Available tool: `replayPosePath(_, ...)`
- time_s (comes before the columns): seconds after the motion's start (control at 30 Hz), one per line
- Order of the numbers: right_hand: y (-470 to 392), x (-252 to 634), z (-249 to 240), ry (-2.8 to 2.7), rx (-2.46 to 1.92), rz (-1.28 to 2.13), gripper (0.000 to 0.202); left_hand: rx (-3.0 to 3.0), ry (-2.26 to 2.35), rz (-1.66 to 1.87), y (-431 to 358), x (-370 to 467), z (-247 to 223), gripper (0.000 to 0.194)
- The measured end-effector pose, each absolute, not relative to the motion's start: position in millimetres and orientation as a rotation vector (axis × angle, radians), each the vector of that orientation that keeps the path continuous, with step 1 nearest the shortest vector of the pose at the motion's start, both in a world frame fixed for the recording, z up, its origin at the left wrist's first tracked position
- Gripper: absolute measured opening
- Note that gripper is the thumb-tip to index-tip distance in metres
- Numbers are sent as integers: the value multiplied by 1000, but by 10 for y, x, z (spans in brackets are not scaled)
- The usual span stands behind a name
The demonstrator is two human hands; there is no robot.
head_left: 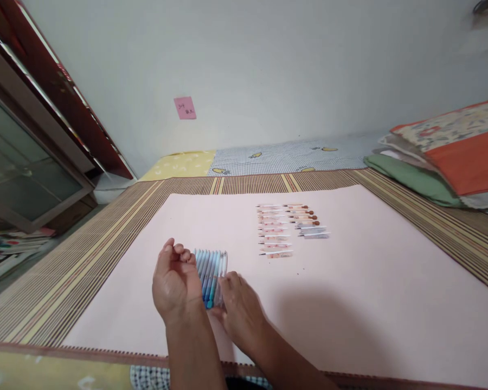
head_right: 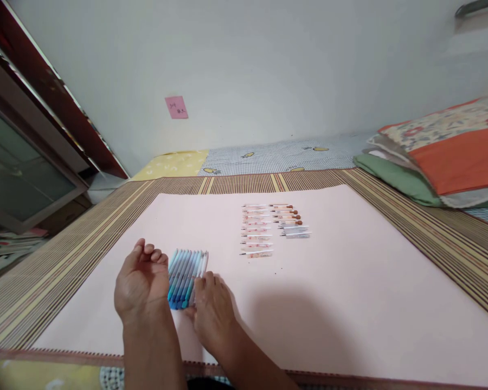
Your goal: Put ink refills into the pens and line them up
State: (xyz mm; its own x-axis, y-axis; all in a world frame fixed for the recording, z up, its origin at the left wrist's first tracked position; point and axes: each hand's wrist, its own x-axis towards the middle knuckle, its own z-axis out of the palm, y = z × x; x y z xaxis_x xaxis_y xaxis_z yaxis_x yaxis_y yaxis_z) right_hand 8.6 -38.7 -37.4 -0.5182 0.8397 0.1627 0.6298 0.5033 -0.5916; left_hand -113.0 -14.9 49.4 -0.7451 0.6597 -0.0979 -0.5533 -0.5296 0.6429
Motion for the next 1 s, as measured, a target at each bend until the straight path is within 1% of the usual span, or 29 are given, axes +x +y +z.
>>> replayPosePath(0.3, -397, 125, -350, -2312, -1226, 676, 47, 121, 870, 2244, -133, -1086, 548, 6)
replayPosePath(0.6, -390, 103, -346, -2330, -1219, 653, 41, 95, 874, 2233, -132, -1043, 590, 6)
replayPosePath(0.77, -337, 202, -350, -2278, -1162, 797, 54, 105, 867, 2229, -124, -1047, 574, 6)
replayPosePath(0.83, -303, 237, -349, -2277, -1145, 852, 56, 119, 865, 2233, -123, -1050, 558, 6)
replayPosePath(1.0, -285, 239, -365, -2310, -1149, 837, 47, 175, 869, 2228, -122, -1051, 531, 9)
